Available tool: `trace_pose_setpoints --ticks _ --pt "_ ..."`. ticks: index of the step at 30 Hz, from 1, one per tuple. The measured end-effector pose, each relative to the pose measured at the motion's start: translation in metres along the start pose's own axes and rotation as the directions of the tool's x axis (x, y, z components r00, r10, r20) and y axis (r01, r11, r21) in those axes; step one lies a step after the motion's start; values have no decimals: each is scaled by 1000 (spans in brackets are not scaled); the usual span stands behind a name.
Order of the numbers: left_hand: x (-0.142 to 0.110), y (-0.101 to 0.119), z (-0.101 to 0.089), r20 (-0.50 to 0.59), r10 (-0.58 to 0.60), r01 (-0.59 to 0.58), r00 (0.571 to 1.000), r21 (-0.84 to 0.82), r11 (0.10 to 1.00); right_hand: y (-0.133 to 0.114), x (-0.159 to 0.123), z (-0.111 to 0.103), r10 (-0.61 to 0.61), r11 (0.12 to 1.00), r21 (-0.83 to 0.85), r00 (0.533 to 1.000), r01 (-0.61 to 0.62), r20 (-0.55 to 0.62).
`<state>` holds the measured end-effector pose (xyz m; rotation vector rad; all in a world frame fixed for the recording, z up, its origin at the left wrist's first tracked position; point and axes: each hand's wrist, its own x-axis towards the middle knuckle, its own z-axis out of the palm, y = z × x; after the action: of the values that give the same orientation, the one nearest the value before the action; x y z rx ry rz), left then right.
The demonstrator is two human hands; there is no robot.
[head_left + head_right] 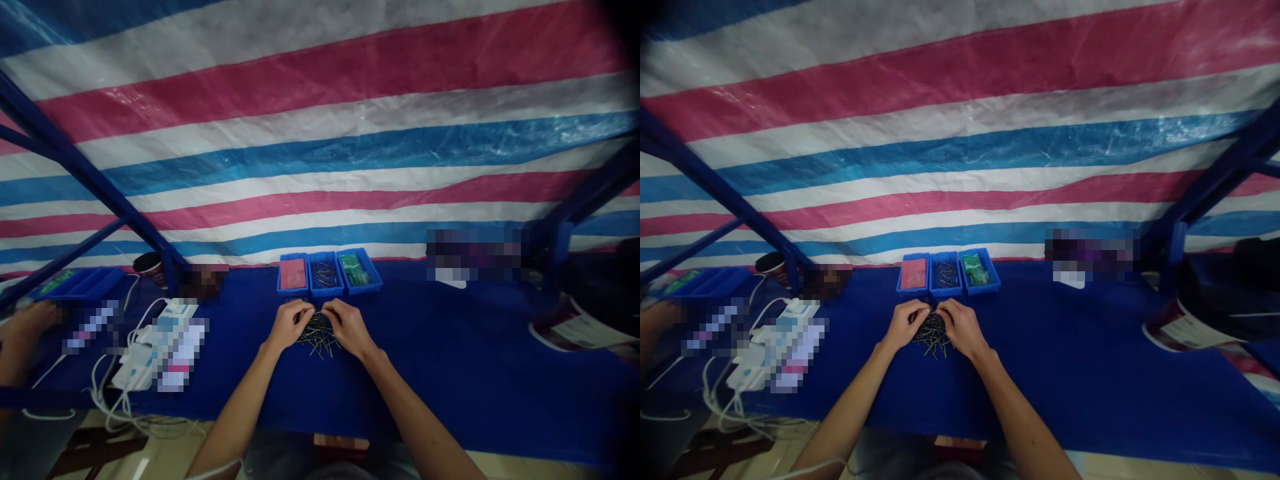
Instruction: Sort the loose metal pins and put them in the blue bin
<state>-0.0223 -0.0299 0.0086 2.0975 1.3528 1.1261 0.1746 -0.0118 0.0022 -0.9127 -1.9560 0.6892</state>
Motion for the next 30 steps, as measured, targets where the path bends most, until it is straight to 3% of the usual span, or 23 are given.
trace_pose_setpoints --ticks 7,20,30 --pt "-1 -3 4 58 25 -25 998 13 1000 -2 0 4 29 999 25 999 -30 19" --pt "-1 0 3 49 29 -32 998 57 998 3 -1 10 -1 999 -44 1000 2 28" --pt "-1 4 3 53 105 -111 993 117 987 6 -1 8 -23 993 -115 998 29 59"
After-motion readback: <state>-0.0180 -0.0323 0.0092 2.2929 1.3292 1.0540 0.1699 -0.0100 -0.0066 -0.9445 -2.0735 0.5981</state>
